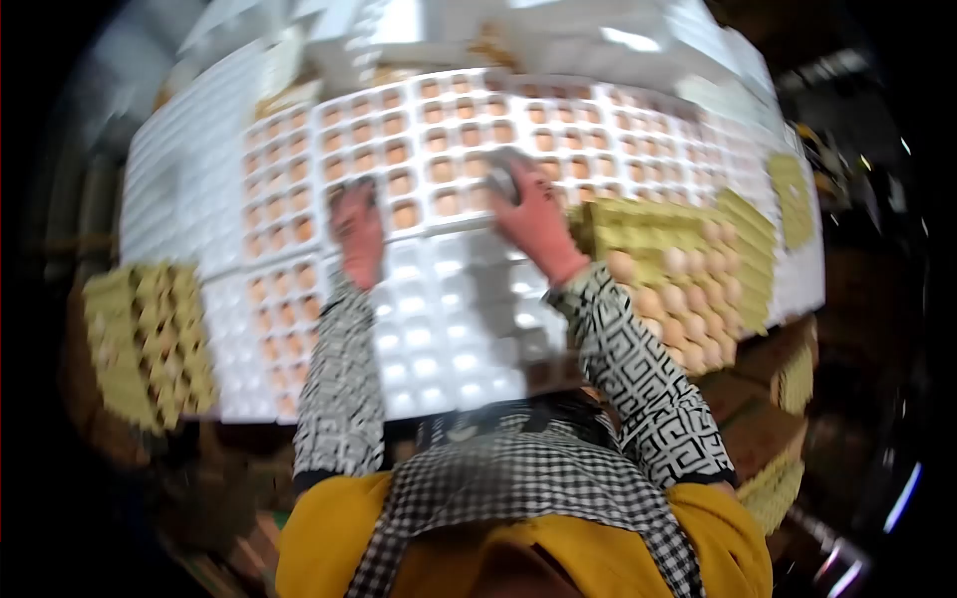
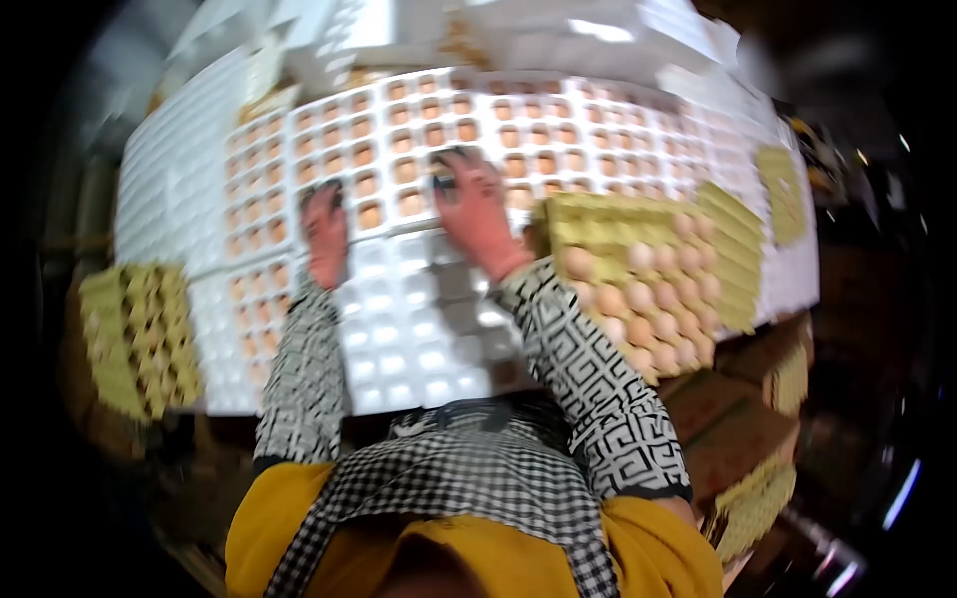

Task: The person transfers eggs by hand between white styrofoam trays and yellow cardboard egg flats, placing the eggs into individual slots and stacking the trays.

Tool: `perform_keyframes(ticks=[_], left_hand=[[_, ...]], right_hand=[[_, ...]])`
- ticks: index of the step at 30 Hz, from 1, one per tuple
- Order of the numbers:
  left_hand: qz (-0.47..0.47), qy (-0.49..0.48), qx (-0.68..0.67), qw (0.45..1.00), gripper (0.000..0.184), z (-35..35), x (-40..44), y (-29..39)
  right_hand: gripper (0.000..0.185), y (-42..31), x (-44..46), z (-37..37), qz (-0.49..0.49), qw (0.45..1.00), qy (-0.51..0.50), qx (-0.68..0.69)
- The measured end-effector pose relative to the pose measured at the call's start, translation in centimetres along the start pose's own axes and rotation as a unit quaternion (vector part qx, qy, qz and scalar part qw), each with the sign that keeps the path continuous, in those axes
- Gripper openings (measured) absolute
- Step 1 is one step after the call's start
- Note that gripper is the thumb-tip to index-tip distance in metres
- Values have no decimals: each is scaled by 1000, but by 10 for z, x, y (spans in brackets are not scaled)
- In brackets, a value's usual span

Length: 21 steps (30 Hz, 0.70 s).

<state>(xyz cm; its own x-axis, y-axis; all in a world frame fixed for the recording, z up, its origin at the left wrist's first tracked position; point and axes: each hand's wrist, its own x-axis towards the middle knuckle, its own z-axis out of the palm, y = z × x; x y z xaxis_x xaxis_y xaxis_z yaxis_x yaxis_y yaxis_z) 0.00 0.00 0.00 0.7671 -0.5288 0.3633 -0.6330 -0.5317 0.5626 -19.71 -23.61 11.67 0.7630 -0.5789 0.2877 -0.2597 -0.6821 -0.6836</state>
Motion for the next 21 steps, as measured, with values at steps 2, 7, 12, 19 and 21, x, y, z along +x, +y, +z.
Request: perform_keyframes(ticks=[2, 7, 12, 19, 21], left_hand=[[26, 33, -42, 998, 32, 28, 11, 30], [53, -103, -283, 952, 41, 14, 31, 193], [354, -314, -116, 873, 64, 47, 12, 392], [314, -309, -183, 879, 47, 66, -15, 432], [14, -312, -454, 835, 44, 61, -8, 437]], right_hand=[[42, -49, -1, -77, -48, 998, -13, -28], [60, 116, -38, -276, 117, 936, -30, -331], [62, 172, -49, -307, 69, 952, -213, -210], [52, 200, -87, -389, 106, 890, 136, 421], [50, 211, -75, -392, 198, 930, 102, 291]])
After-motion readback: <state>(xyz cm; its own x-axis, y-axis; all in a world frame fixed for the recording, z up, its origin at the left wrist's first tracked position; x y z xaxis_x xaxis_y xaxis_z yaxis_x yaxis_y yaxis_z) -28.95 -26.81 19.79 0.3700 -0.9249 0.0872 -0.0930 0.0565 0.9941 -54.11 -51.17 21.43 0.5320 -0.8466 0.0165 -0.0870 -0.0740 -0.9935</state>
